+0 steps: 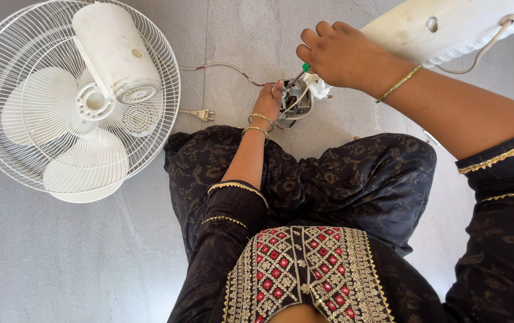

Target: The person sits on the floor and uses a screwdriver to remove screws from the motor housing of a disassembled electric fan. They then manipulate the internal gears and shaft, attempting to align or reattach components within the motor assembly.

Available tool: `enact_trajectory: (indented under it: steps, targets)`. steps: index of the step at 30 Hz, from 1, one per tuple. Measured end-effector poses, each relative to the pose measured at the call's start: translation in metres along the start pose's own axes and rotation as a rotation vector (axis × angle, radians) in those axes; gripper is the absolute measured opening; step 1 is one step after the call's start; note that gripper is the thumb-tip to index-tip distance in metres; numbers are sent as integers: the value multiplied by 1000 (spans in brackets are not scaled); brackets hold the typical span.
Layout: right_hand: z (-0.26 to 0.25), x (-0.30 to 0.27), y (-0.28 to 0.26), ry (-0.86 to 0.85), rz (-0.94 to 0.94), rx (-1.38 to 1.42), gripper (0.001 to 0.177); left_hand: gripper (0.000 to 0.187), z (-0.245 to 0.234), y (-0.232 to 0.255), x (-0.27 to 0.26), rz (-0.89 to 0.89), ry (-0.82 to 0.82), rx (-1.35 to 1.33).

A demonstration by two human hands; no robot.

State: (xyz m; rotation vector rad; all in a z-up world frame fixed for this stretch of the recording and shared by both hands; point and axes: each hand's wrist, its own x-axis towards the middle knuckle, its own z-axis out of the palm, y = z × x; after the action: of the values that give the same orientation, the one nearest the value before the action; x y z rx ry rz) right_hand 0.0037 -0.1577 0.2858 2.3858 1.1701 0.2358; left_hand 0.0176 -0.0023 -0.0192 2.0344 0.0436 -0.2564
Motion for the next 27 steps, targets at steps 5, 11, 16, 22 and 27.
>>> enact_trajectory:
  steps: [5, 11, 16, 22, 27]
  targets:
    - [3, -7, -1, -56, -3, -189, 23, 64, 1, -5, 3, 14, -4, -32]
    - [-5, -2, 4, -137, -57, -256, 7, 64, -2, 2, 0, 6, -2, -21]
    - [-19, 2, 1, 36, -168, -307, 5, 64, -9, 10, -5, -41, -38, -22]
    - [-23, 3, -3, -48, -74, -45, 29, 64, -10, 13, -5, -36, -30, -21]
    - [-11, 7, 1, -159, 106, 254, 23, 63, -7, 9, -3, -27, -2, -13]
